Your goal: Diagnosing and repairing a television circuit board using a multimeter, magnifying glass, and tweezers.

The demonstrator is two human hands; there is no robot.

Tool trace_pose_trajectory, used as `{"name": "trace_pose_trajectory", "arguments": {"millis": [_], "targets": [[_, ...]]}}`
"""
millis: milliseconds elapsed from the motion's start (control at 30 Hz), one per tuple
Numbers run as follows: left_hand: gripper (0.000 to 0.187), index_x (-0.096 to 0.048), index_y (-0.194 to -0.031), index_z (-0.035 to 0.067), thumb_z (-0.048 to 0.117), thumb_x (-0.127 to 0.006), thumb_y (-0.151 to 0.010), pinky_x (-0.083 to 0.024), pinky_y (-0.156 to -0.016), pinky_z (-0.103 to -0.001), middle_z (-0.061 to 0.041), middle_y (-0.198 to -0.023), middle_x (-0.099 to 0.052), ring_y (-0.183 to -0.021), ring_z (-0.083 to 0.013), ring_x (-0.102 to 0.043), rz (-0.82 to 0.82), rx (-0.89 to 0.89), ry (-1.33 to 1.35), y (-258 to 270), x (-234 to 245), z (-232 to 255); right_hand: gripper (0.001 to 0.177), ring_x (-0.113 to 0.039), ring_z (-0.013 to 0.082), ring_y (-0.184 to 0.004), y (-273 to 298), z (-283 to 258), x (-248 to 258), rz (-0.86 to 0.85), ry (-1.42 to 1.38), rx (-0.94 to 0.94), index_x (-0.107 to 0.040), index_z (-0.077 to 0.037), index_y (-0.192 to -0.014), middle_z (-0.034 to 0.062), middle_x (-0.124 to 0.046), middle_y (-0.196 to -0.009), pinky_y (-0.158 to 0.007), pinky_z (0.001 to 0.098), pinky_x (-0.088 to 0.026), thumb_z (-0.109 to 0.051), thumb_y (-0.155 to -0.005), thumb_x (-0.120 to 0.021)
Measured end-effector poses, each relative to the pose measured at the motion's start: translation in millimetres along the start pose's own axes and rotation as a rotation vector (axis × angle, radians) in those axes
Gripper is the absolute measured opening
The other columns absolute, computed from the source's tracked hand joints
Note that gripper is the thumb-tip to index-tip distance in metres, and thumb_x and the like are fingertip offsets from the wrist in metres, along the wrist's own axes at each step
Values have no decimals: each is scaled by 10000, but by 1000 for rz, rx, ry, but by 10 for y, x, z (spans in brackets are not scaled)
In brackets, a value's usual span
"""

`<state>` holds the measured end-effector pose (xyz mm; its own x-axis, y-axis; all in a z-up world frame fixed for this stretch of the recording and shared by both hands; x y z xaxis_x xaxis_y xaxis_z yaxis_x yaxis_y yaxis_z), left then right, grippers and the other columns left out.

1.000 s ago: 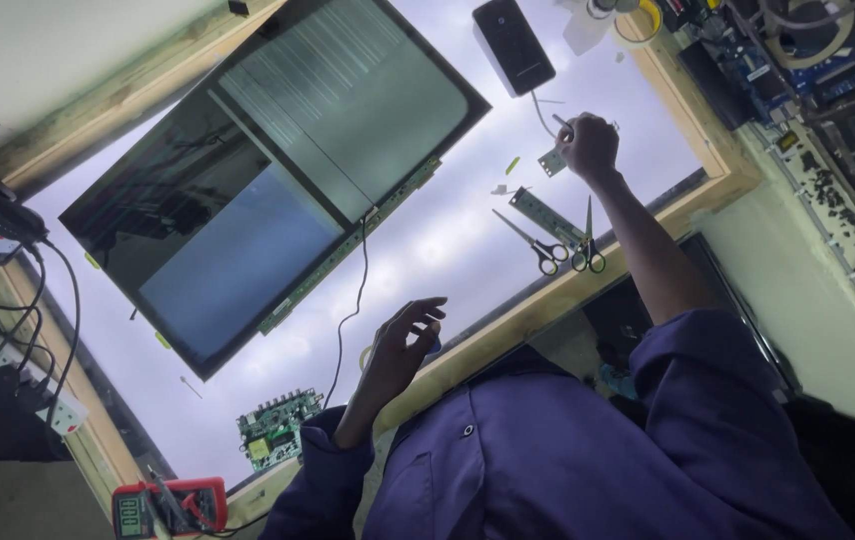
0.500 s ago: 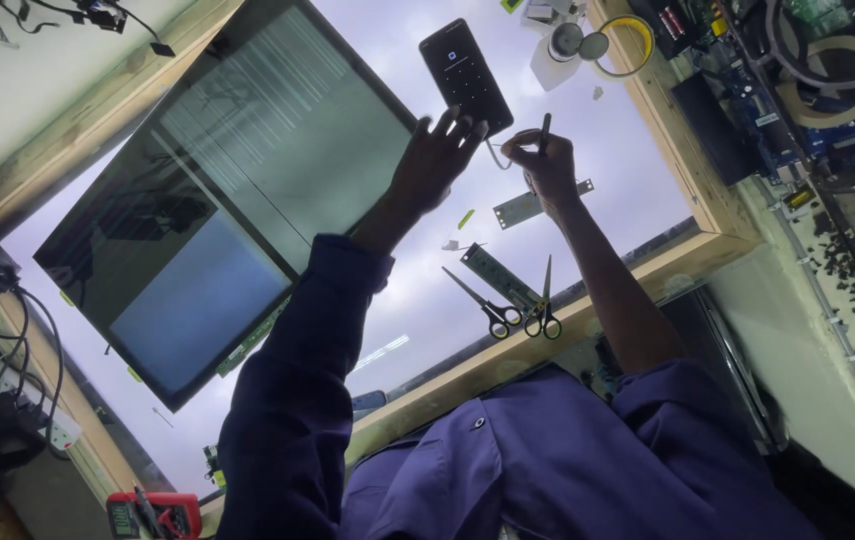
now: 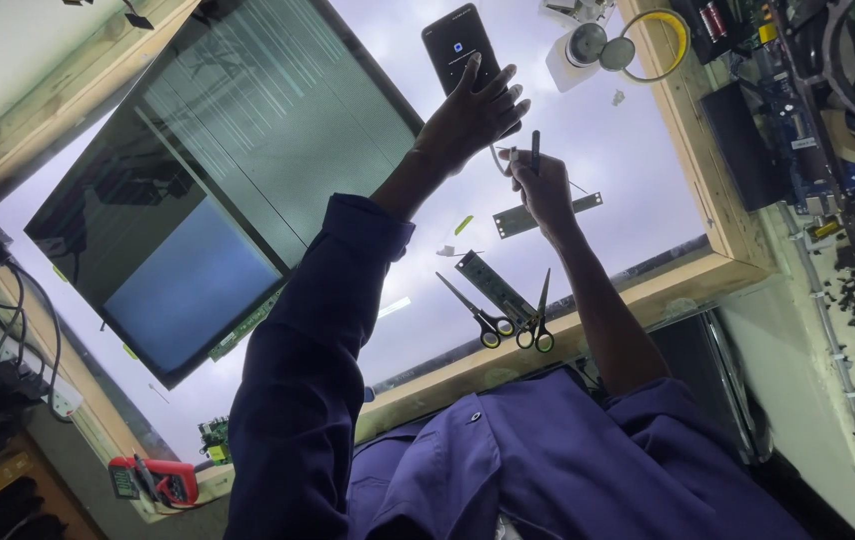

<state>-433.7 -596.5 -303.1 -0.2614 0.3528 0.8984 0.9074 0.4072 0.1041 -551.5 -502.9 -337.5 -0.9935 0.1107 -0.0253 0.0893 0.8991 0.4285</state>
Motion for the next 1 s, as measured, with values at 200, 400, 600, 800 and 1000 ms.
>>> {"name": "trace_pose_trajectory", "arguments": {"millis": [200, 400, 600, 800, 1000], "targets": [[672, -501, -1424, 238, 313, -736, -799, -277, -1098, -604, -35, -1415, -537, -1390, -298, -367, 41, -2, -15, 0, 40, -7, 123, -449, 37, -409, -141, 48, -24, 76, 98, 92, -753, -36, -859, 43, -698, -643, -397, 173, -353, -148, -876, -705], [616, -524, -1398, 262, 297, -730, -819, -272, -1102, -587, -13, -1406, -547, -1381, -290, -383, 52, 5, 2, 9, 7, -16, 150, -441, 33, -414, -180, 35, -54, 83, 21, 39, -738, -32, -825, 63, -692, -635, -403, 164, -340, -175, -870, -727], [473, -588, -1338, 288, 231, -687, -878, -257, -1111, -611, 4, -1335, -588, -1378, -292, -390, 70, -10, 58, -20, 20, -54, 124, -439, 25, -422, -168, -67, -88, 81, -89, -9, -730, -22, -807, 73, -676, -613, -403, 152, -319, -133, -862, -733], [371, -641, -1275, 263, 197, -673, -911, -218, -1132, -636, 29, -1195, -662, -1352, -288, -426, 147, -36, 58, -15, 100, -109, 76, -457, 30, -439, -220, -24, -88, 104, -109, -29, -729, -24, -785, 81, -683, -614, -438, 156, -357, -73, -843, -723], [447, -630, -1296, 300, 217, -720, -867, -178, -1143, -649, 66, -1211, -667, -1371, -268, -416, 135, -51, 55, -22, 68, -146, 67, -471, 29, -449, -261, 7, -82, 106, -86, 2, -746, -29, -786, 68, -687, -607, -429, 170, -342, -77, -824, -719]]}}
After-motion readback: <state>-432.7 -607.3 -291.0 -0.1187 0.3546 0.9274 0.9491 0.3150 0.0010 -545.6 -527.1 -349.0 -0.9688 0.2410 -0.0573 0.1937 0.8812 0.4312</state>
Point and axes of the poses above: each hand's wrist, its own y-axis away from the middle knuckle, its own x-axis out of the back of the hand, z = x × y, the point moved 4 cm from there along -y, towards the middle knuckle
